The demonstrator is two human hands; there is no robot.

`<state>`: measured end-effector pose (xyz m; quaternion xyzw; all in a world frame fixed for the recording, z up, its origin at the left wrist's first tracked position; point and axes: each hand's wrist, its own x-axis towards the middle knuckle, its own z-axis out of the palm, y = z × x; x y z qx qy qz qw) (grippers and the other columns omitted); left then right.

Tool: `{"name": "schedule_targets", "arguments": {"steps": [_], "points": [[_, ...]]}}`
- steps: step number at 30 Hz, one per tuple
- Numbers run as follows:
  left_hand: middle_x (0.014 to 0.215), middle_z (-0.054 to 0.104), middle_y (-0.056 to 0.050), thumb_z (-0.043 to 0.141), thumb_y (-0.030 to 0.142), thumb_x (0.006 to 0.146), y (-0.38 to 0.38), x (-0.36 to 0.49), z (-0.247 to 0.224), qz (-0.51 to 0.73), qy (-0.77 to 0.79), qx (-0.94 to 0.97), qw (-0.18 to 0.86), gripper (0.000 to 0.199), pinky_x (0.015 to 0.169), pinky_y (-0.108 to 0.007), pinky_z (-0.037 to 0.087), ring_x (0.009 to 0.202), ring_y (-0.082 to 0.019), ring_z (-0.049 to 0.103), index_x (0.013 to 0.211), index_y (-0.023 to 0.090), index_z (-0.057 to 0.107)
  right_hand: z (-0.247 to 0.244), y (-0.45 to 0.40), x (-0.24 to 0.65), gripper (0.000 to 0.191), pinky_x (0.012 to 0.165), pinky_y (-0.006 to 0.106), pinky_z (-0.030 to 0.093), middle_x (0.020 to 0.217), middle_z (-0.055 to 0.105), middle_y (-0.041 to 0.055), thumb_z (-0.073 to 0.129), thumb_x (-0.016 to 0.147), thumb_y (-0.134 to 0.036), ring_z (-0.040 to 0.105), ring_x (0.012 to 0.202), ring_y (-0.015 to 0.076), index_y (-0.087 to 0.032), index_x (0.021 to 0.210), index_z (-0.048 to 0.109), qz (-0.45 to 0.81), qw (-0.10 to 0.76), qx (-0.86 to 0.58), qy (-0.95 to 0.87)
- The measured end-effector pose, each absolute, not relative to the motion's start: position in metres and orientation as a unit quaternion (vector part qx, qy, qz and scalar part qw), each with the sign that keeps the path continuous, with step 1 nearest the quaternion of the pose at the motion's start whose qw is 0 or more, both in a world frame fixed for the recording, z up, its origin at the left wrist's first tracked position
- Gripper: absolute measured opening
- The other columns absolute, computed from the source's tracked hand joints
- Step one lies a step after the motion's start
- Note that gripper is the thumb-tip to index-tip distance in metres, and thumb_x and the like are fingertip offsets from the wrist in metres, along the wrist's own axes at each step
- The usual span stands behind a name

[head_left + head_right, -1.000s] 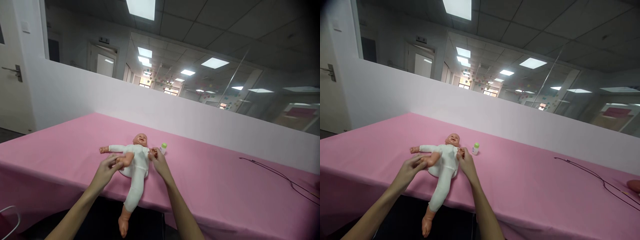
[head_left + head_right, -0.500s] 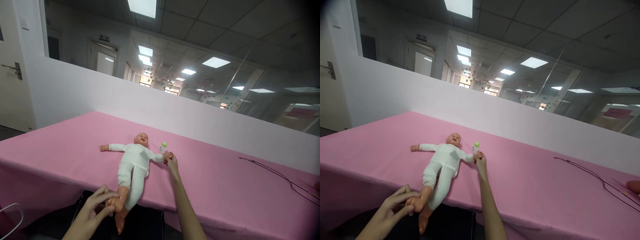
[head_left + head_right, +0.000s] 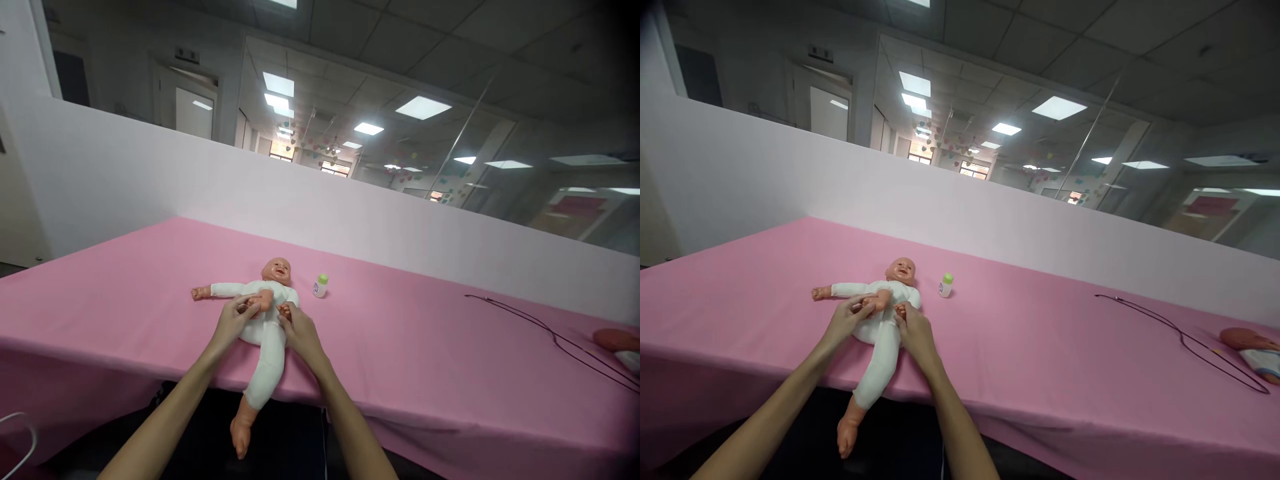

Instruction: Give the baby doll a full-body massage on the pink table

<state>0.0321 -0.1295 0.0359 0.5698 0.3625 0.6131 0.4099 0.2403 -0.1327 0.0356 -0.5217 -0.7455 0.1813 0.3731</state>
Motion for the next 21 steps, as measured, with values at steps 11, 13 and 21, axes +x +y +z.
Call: {"name": "schedule_targets", "arguments": {"steps": [11, 13, 21], "points": [[0.079, 0.057, -0.004, 0.078, 0.058, 0.083, -0.280, -0.017, -0.011, 0.500, 0.412, 0.635, 0.421, 0.035, 0.063, -0.030, 0.056, 0.071, -0.021, 0.062, 0.099, 0.027, 0.086, 0.034, -0.096, 0.332, 0.043, 0.085, 0.042, 0.055, 0.101, 0.076, 0.0114, 0.066, 0.078, -0.059, 0.070, 0.097, 0.0321, -0.021, 0.099, 0.067, 0.220, 0.549, -0.624, -0.510], [0.080, 0.056, -0.003, 0.076, 0.057, 0.086, -0.274, -0.011, -0.007, 0.512, 0.405, 0.629, 0.422, 0.035, 0.062, -0.030, 0.055, 0.071, -0.020, 0.061, 0.100, 0.027, 0.086, 0.040, -0.102, 0.317, 0.045, 0.086, 0.041, 0.055, 0.107, 0.076, 0.0111, 0.068, 0.080, -0.059, 0.070, 0.100, 0.0308, -0.021, 0.105, 0.068, 0.245, 0.565, -0.569, -0.545], [0.102, 0.073, -0.010, 0.076, 0.056, 0.085, -0.152, 0.025, 0.038, 0.621, 0.368, 0.564, 0.401, 0.045, 0.081, -0.035, 0.058, 0.094, -0.026, 0.069, 0.107, 0.016, 0.080, 0.045, -0.129, 0.243, 0.019, 0.082, 0.038, 0.051, 0.096, 0.075, 0.0049, 0.056, 0.095, -0.038, 0.070, 0.087, 0.0265, -0.024, 0.104, 0.066, 0.174, 0.405, -0.531, -0.724]]}}
